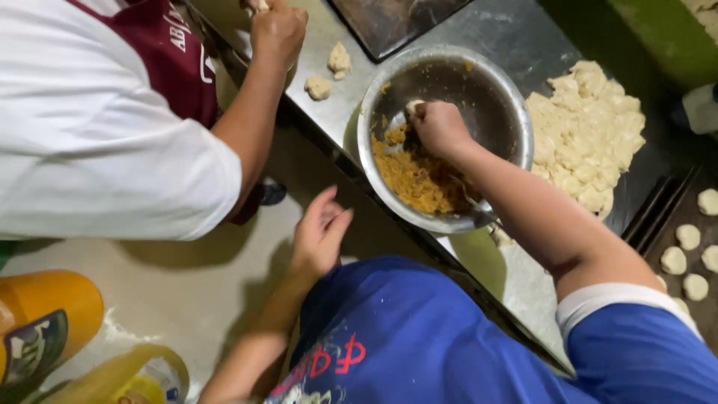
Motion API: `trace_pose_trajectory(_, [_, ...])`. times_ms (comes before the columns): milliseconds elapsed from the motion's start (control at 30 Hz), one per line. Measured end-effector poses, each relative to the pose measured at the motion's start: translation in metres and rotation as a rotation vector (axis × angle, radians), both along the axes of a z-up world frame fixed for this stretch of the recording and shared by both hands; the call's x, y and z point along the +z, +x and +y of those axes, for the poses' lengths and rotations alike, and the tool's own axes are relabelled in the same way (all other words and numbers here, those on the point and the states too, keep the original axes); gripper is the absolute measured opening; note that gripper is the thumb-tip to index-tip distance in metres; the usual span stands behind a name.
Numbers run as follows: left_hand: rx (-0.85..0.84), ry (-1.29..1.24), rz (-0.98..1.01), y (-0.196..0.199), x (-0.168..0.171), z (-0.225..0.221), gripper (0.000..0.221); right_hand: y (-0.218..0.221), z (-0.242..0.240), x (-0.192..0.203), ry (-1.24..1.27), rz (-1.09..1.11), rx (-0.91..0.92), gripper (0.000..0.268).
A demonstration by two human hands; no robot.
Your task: Shaping dough and adding filling to create pastries on a production table
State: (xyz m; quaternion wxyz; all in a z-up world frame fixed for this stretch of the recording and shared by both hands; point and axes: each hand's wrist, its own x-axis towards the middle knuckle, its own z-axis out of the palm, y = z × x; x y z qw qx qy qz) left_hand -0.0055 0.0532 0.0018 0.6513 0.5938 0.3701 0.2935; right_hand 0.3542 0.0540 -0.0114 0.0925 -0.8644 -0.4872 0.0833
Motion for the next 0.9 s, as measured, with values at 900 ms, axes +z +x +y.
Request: trace_pose_trajectory(900, [-0.311, 0.060, -0.416, 0.164, 0.077, -0.065, 0.054, -0.029, -0.187, 0.122, 0.840, 1.614, 0.029, 0.037])
